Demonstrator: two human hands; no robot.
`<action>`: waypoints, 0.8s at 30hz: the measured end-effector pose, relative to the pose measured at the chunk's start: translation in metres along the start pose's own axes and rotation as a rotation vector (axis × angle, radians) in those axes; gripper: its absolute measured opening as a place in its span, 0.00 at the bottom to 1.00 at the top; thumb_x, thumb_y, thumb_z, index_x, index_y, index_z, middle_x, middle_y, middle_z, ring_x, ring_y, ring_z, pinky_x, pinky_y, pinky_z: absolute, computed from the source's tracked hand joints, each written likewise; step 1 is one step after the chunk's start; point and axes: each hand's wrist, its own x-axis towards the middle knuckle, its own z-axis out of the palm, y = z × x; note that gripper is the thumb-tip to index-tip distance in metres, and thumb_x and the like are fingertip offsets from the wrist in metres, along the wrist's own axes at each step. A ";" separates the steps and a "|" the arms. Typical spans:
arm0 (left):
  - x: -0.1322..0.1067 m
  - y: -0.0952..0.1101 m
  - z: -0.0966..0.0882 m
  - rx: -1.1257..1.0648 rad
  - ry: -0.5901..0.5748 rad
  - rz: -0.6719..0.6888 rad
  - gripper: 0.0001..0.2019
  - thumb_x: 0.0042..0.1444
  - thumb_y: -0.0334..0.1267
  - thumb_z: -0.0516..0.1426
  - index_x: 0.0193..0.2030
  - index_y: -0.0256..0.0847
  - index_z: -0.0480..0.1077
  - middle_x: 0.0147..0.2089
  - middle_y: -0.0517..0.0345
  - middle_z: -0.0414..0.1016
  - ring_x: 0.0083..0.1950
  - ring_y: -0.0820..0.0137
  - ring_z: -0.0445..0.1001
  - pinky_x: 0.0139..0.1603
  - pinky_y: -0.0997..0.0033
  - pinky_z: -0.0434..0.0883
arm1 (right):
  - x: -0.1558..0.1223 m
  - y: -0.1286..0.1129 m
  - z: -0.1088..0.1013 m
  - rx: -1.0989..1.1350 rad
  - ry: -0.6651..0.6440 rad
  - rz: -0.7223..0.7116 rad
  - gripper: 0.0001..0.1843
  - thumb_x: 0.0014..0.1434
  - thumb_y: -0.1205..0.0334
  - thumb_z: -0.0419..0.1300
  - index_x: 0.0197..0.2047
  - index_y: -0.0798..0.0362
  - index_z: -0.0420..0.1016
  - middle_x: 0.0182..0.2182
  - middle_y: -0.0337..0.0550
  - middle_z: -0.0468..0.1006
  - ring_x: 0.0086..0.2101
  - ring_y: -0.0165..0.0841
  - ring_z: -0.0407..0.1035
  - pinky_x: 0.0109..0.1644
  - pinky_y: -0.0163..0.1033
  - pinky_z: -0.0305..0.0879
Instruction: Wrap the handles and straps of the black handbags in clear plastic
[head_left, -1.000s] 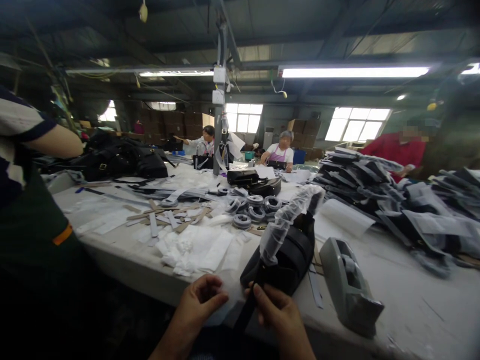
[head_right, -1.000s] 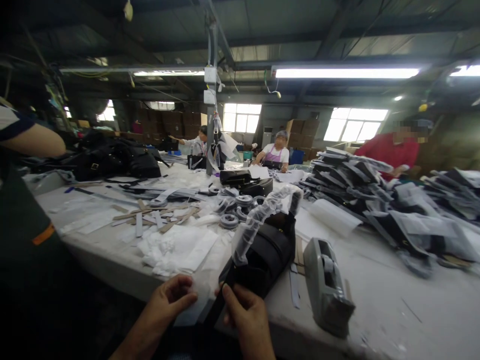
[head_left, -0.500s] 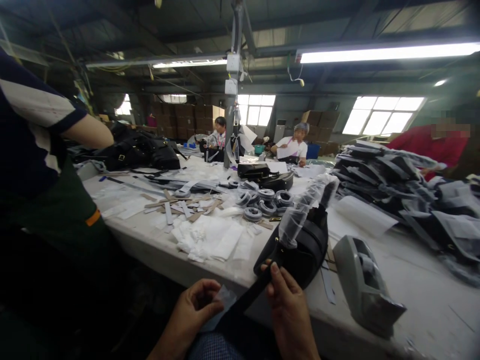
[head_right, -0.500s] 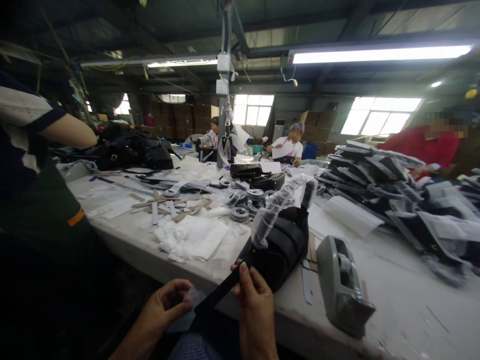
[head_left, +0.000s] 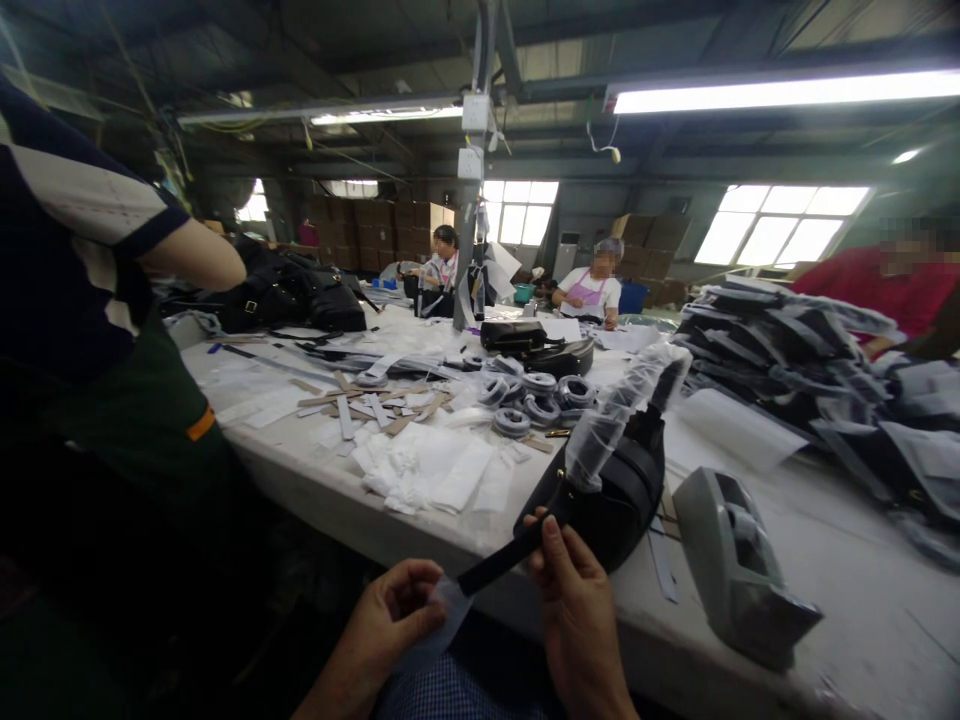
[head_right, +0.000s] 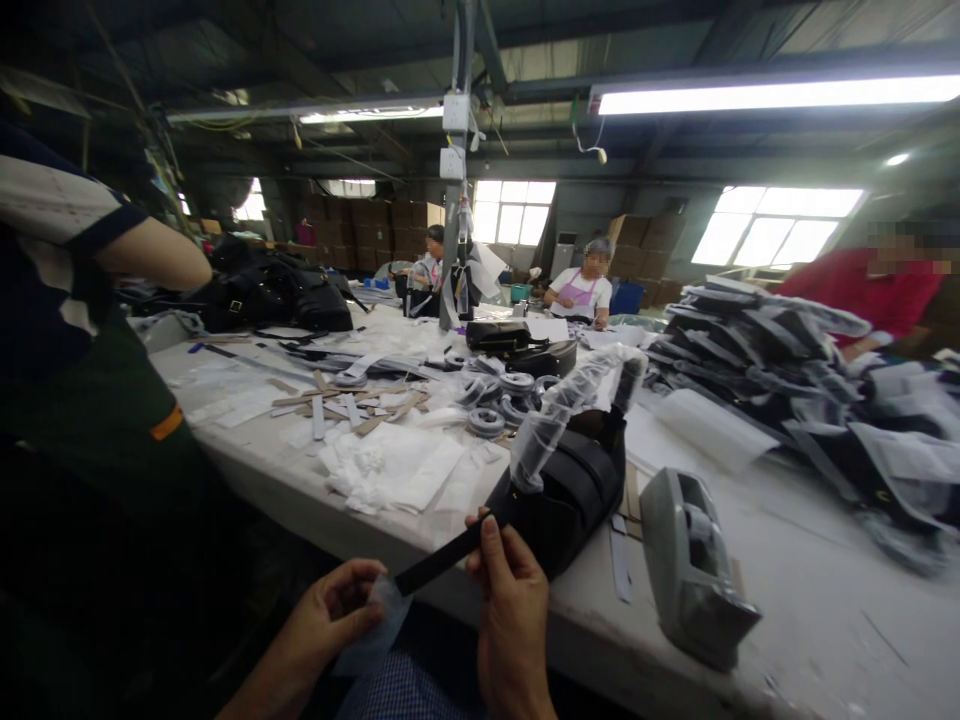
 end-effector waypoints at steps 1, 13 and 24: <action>0.000 -0.001 -0.001 -0.017 -0.012 -0.004 0.23 0.36 0.43 0.73 0.39 0.38 0.75 0.32 0.55 0.80 0.32 0.69 0.76 0.34 0.74 0.69 | 0.000 0.000 0.000 -0.004 -0.001 -0.002 0.17 0.45 0.55 0.75 0.38 0.51 0.84 0.32 0.39 0.82 0.24 0.21 0.60 0.26 0.23 0.62; 0.000 0.006 0.008 -0.013 -0.062 -0.064 0.22 0.38 0.43 0.73 0.39 0.36 0.76 0.34 0.51 0.83 0.35 0.65 0.79 0.35 0.73 0.71 | 0.003 0.001 -0.010 -0.249 -0.053 -0.082 0.21 0.48 0.48 0.71 0.40 0.55 0.83 0.24 0.40 0.77 0.24 0.28 0.61 0.27 0.33 0.60; 0.017 0.014 0.054 -0.010 -0.072 -0.044 0.20 0.42 0.44 0.71 0.39 0.37 0.76 0.35 0.53 0.83 0.35 0.67 0.79 0.35 0.74 0.72 | 0.003 -0.007 -0.019 -0.583 -0.143 -0.114 0.24 0.57 0.41 0.60 0.40 0.56 0.81 0.18 0.35 0.68 0.24 0.30 0.60 0.29 0.34 0.56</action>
